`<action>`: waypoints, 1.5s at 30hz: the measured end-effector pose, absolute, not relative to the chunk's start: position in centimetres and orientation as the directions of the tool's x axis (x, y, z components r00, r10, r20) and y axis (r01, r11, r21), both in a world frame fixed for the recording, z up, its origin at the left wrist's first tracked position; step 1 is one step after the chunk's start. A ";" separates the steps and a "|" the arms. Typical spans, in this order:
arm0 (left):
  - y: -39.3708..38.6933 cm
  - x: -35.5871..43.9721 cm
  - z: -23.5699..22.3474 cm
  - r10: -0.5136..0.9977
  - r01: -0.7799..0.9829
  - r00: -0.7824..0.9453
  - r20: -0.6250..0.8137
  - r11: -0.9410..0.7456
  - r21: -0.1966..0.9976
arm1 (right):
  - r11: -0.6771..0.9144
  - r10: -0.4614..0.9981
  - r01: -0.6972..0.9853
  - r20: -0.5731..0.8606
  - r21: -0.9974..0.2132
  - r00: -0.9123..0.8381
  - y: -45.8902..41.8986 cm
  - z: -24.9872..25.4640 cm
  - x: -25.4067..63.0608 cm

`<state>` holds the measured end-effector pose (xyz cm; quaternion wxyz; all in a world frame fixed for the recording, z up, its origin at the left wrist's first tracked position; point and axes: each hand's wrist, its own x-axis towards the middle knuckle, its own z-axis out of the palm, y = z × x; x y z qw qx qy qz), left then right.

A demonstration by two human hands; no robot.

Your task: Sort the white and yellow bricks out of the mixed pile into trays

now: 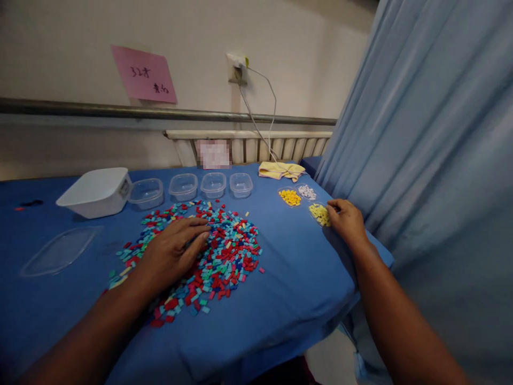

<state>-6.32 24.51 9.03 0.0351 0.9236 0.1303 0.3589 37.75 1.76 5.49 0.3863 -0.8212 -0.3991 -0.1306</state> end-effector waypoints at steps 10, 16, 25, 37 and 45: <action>23.8 -10.4 9.4 0.360 0.347 0.896 0.259 -0.933 0.095 | 0.104 0.890 0.909 0.447 -0.403 0.096 3.2 6.7 25.2; 20.3 -16.4 8.4 0.497 0.503 0.862 0.102 -0.864 -0.035 | 0.209 0.974 0.898 0.167 -0.388 -0.154 6.4 5.9 18.7; 20.6 -13.5 8.6 0.656 0.656 0.752 -0.065 -0.754 -0.028 | 0.320 0.947 0.862 0.118 -0.393 -0.298 11.5 7.1 10.7; 27.7 -15.4 9.0 0.810 0.781 0.585 0.039 -0.576 0.240 | -0.029 0.995 0.917 0.075 -0.397 0.064 14.2 4.3 17.1; 27.2 -16.3 7.7 0.750 0.635 0.655 0.091 -0.612 0.472 | 0.289 0.957 0.805 0.133 -0.518 -0.259 15.1 7.3 9.8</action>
